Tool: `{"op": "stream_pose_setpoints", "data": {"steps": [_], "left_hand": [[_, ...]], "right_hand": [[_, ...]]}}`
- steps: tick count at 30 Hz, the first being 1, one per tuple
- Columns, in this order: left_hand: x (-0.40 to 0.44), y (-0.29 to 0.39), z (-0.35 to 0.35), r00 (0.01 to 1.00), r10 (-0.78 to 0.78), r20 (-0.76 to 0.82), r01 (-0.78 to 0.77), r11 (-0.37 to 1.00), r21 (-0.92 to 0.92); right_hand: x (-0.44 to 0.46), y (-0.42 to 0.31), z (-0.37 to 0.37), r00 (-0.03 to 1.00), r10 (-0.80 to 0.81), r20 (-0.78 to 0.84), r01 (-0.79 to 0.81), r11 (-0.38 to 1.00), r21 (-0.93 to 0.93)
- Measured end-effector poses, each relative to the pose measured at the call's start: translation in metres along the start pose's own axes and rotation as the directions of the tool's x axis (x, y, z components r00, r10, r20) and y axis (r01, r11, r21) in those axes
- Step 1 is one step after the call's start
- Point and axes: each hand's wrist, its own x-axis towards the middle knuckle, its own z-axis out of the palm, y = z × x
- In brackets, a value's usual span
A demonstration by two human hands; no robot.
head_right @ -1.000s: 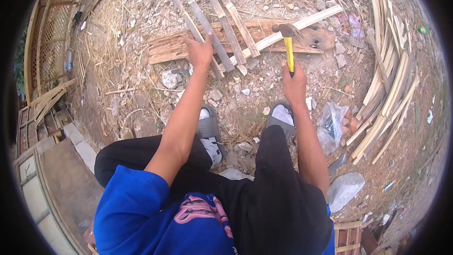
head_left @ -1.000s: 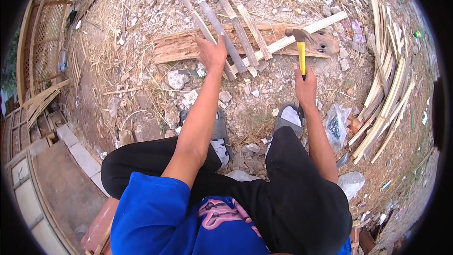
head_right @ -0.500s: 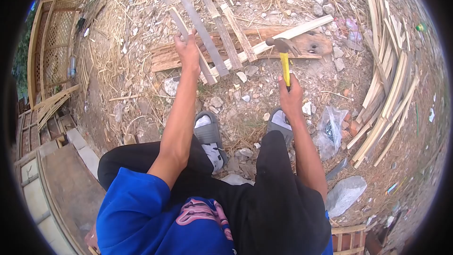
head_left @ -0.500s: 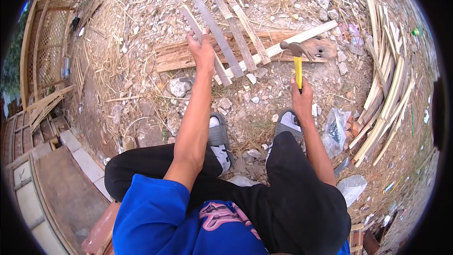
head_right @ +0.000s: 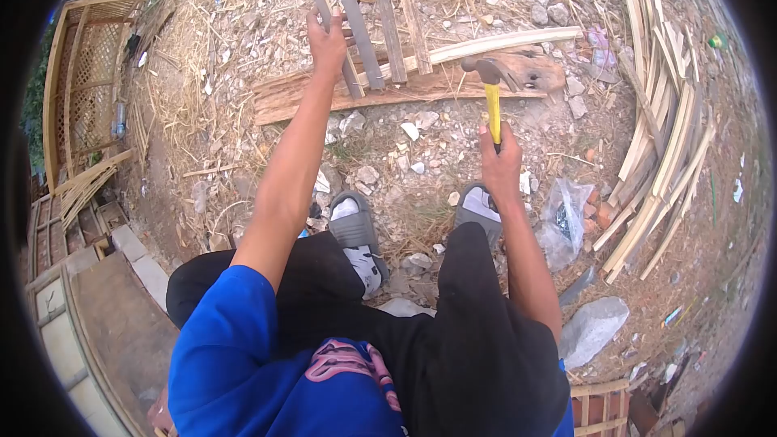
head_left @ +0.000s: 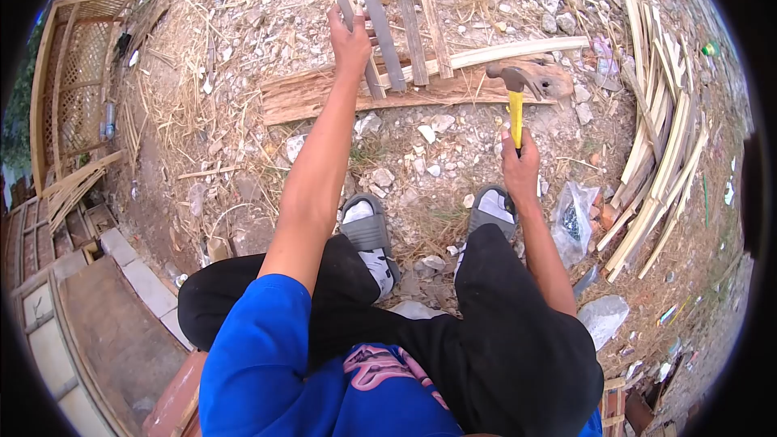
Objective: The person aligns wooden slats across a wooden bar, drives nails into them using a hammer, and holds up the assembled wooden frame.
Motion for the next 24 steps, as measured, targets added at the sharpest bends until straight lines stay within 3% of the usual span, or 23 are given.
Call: {"op": "stream_pose_setpoints", "data": {"steps": [1, 2, 4, 7, 10, 14, 17, 21, 22, 24], "left_hand": [[0.003, -0.014, 0.0, 1.0, 0.007, -0.018, -0.006, 0.998, 0.06], [0.005, -0.034, -0.002, 0.993, 0.086, -0.077, -0.06, 0.956, 0.288], [0.005, -0.061, -0.009, 0.955, 0.268, -0.129, -0.107, 0.712, 0.694], [-0.012, -0.066, -0.013, 0.991, 0.118, -0.07, -0.03, 0.683, 0.73], [-0.02, -0.058, -0.001, 0.974, 0.186, -0.127, 0.005, 0.545, 0.839], [-0.036, -0.065, 0.009, 0.954, 0.286, 0.088, -0.244, 0.574, 0.781], [-0.048, -0.066, 0.013, 0.957, 0.223, 0.187, -0.271, 0.448, 0.852], [-0.049, -0.062, 0.015, 0.967, 0.192, 0.167, -0.239, 0.458, 0.856], [-0.048, -0.063, 0.014, 0.965, 0.201, 0.169, -0.245, 0.465, 0.85], [-0.047, -0.066, 0.014, 0.961, 0.217, 0.169, -0.256, 0.483, 0.837]], "right_hand": [[0.001, 0.0, 0.0, 1.0, -0.017, 0.003, 0.017, 0.998, -0.06], [0.002, 0.0, 0.0, 0.999, -0.032, 0.01, 0.033, 0.992, -0.122], [0.003, -0.002, 0.0, 0.998, -0.059, 0.028, 0.064, 0.973, -0.222], [0.006, -0.011, 0.004, 0.993, -0.091, 0.078, 0.111, 0.943, -0.313], [0.008, -0.019, 0.01, 0.986, -0.087, 0.141, 0.134, 0.917, -0.376], [0.015, -0.025, 0.019, 0.977, -0.073, 0.203, 0.162, 0.868, -0.47], [0.019, -0.031, 0.022, 0.966, -0.159, 0.205, 0.241, 0.846, -0.477], [0.016, -0.083, 0.024, 0.967, -0.199, 0.157, 0.248, 0.873, -0.42], [0.015, -0.083, 0.027, 0.955, -0.265, 0.13, 0.294, 0.895, -0.336], [0.018, -0.054, 0.033, 0.953, -0.26, 0.153, 0.3, 0.865, -0.403]]}}
